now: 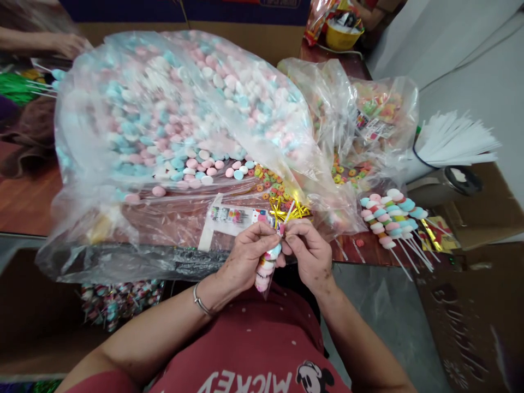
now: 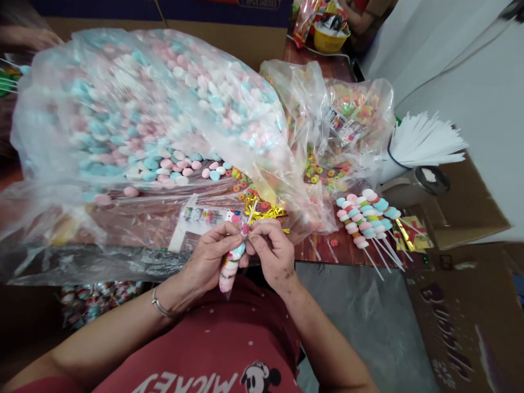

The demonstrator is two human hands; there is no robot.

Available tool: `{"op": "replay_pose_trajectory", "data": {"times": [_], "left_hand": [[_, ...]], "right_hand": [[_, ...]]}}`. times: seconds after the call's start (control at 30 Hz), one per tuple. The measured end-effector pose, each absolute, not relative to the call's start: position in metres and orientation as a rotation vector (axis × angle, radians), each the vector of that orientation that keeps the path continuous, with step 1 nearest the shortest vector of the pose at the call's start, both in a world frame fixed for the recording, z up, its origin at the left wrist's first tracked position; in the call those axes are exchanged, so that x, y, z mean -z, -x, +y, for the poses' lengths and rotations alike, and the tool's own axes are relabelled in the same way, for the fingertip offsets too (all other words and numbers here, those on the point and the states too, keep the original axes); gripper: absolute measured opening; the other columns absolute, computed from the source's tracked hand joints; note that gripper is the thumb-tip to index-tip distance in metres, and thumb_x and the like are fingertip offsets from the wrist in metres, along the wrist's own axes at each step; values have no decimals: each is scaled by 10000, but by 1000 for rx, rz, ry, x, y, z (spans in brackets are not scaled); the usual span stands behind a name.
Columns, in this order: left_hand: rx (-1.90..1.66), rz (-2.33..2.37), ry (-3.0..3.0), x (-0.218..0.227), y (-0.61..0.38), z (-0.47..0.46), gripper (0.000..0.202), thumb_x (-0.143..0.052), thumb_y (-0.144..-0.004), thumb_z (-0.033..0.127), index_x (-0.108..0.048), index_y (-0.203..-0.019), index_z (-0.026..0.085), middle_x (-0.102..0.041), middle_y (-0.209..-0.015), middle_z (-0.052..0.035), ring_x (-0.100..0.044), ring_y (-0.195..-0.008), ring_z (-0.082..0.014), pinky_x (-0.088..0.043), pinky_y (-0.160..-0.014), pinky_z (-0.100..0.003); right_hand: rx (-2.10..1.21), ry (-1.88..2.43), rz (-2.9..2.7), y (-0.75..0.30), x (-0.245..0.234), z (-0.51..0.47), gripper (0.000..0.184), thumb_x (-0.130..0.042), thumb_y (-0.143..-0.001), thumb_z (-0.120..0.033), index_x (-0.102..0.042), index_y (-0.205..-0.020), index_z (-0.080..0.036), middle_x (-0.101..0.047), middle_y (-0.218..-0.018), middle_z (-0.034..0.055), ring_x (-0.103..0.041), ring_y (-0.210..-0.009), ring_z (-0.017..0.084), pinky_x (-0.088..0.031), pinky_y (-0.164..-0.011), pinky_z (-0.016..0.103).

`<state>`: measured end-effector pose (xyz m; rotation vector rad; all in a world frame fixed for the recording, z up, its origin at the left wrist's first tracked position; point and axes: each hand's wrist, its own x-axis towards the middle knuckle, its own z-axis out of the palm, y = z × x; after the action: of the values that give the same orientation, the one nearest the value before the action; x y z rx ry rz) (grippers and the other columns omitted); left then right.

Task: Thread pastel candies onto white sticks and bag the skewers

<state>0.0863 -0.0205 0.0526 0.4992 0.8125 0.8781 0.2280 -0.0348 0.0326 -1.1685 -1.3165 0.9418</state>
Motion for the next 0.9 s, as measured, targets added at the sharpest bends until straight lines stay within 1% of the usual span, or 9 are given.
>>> {"op": "replay_pose_trajectory", "data": {"times": [0.07, 0.17, 0.3, 0.4, 0.53, 0.6, 0.67, 0.77, 0.9], "left_hand": [[-836, 884, -572, -54, -83, -19, 327, -761, -712, 376, -499, -776, 191, -654, -543, 14, -461, -303, -75, -315, -278, -138], [-774, 984, -698, -53, -80, -15, 300, -721, -748, 411, -527, -805, 190, -628, -512, 26, -376, -259, -54, -278, -257, -141], [-736, 1031, -764, -50, -82, -3, 241, -711, -736, 350, -547, -785, 182, -603, -511, 33, -484, -320, -79, -293, -296, -136], [-591, 939, -847, -49, -80, 10, 135, -688, -683, 222, -571, -713, 161, -623, -526, 7, -572, -402, -103, -380, -363, -151], [-166, 677, -1028, -54, -72, 22, 46, -654, -642, 133, -616, -634, 157, -652, -529, -10, -569, -403, -104, -426, -400, -178], [-10, 523, -1070, -57, -69, 24, 50, -692, -642, 156, -647, -624, 169, -665, -535, -9, -573, -404, -115, -439, -402, -196], [82, 417, -1069, -58, -69, 23, 64, -726, -654, 196, -677, -618, 179, -683, -551, -20, -585, -412, -134, -459, -404, -223], [150, 369, -1019, -55, -72, 20, 92, -769, -648, 216, -705, -605, 164, -703, -577, -43, -603, -424, -148, -475, -411, -242], [257, 381, -917, -48, -77, 17, 150, -824, -548, 200, -700, -586, 125, -692, -546, -37, -616, -433, -143, -484, -426, -229]], "right_hand": [[-727, 1234, -1558, -233, -39, -33, 94, -559, -901, -247, -633, -858, -208, -649, -857, 26, -633, -802, 154, -527, -739, 301], [-444, 1291, -1907, -237, -46, -31, 164, -496, -935, -190, -660, -937, -201, -663, -830, 27, -618, -770, 149, -508, -724, 278], [118, 1228, -2236, -240, -52, -28, 229, -445, -949, -125, -672, -926, -148, -622, -771, 66, -552, -767, 182, -461, -728, 308], [297, 1016, -2458, -247, -58, -23, 244, -421, -959, -119, -663, -933, -120, -602, -755, 71, -511, -758, 194, -428, -709, 328], [135, 668, -2736, -258, -74, -21, 310, -363, -992, -159, -663, -922, -128, -634, -822, 77, -521, -809, 201, -433, -724, 353], [-19, 562, -2799, -261, -84, -23, 330, -337, -999, -156, -666, -989, -141, -673, -947, 80, -548, -912, 205, -448, -782, 362], [-176, 521, -2844, -262, -93, -26, 340, -321, -1009, -170, -657, -1055, -174, -689, -1027, 53, -559, -964, 195, -456, -811, 347], [-325, 530, -2891, -262, -102, -30, 302, -345, -1015, -204, -647, -1018, -214, -698, -960, 12, -559, -873, 174, -459, -758, 325], [-476, 551, -2910, -262, -103, -32, 212, -423, -998, -217, -627, -940, -205, -672, -888, -9, -507, -794, 165, -429, -696, 317]]}}
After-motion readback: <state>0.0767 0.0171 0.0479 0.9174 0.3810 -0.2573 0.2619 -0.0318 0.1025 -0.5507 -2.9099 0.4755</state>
